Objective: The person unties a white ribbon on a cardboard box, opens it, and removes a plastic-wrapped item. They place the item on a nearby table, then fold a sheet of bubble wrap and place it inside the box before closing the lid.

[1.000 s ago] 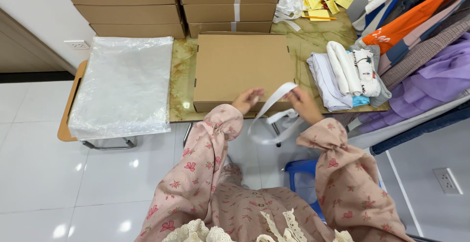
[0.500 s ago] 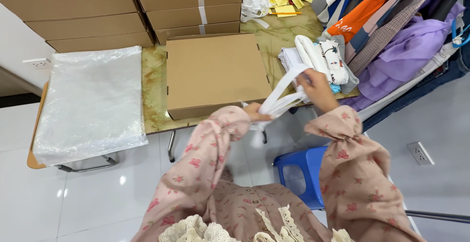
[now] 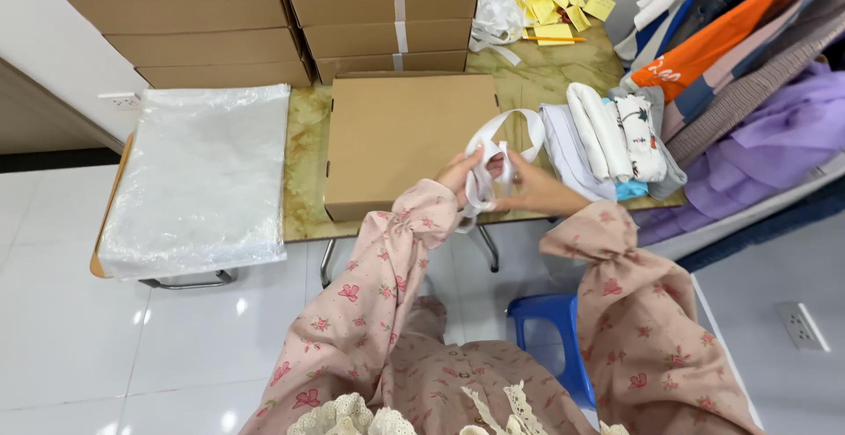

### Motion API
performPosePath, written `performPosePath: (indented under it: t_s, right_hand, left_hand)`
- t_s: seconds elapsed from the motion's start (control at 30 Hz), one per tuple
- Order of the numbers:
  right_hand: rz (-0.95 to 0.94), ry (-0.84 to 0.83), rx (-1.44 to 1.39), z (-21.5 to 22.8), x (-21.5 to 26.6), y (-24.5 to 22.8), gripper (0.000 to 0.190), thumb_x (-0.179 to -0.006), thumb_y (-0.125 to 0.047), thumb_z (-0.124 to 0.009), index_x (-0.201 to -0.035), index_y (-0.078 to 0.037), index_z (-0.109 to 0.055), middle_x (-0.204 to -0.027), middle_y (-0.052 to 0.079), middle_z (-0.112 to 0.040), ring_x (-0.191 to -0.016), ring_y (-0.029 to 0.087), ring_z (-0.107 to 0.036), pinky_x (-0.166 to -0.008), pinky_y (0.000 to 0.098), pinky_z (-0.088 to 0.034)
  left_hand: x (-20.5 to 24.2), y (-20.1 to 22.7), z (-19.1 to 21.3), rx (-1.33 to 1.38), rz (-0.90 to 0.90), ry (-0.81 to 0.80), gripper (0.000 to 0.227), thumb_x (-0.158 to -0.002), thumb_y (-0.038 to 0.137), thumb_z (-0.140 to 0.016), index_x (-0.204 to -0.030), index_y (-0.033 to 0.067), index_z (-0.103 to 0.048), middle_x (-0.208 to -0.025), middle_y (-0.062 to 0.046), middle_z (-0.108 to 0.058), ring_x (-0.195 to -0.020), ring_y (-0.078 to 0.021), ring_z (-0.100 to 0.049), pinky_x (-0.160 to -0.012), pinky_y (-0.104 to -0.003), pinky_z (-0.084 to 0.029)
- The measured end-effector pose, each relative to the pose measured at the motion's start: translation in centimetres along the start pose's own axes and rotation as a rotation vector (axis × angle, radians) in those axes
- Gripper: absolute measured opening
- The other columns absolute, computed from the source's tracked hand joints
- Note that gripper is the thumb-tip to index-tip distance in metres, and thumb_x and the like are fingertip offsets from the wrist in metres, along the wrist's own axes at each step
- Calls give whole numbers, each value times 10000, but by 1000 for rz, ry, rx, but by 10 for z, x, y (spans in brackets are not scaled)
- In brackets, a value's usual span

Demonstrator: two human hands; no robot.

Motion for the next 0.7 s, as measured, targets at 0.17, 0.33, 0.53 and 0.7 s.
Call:
performPosePath:
  t_s: [0.17,0.33,0.53,0.7]
  right_hand:
    - [18,277,-65,34,-55,52,835,-682,-262,-971,-1362,-83,-520,-1106,61,-584,-1095,213,-561,-993,352,-441]
    - [-134,343,-193,84,-97,126,312,-846,-214,-848,-1099,-66,-741,-993,48,-747,-948,141,-654,-885,333,-525]
    - [-201,697,-277,193,-130,155,343,-936,-288,-754,-1161,-35,-698,-956,80,-697,-829,176,-621,-745,350,-525]
    - [6,837,897,299,-152,127,333,-1014,-151,-672,-1323,-39,-614,-911,269,-646,-838,459,-700,-687,490,-570]
  left_hand:
    - [-52,7,0,-191,4,-137,428,-1000,187,-707,-1336,-25,-545,-1115,-191,-728,-922,-298,-762,-732,-444,-651]
    - [-126,53,-7,-803,-284,-308,192,-982,240,-715,-1074,77,-756,-989,-29,-603,-893,-149,-606,-742,-279,-549]
    - [-171,40,-3,-997,-24,-216,863,-824,526,-854,-1471,150,-424,-1328,-164,-611,-1195,-299,-596,-829,-418,-554]
    - [-136,42,-60,-1124,482,-742,239,-941,278,-727,-1130,132,-741,-999,6,-689,-921,-139,-601,-854,-311,-520]
Point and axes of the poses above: each hand's wrist, its own x-axis away from the middle knuckle, its own z-axis out of the back of the hand, y = z × x, the point moved 10 cm from there along -x, towards the middle knuckle
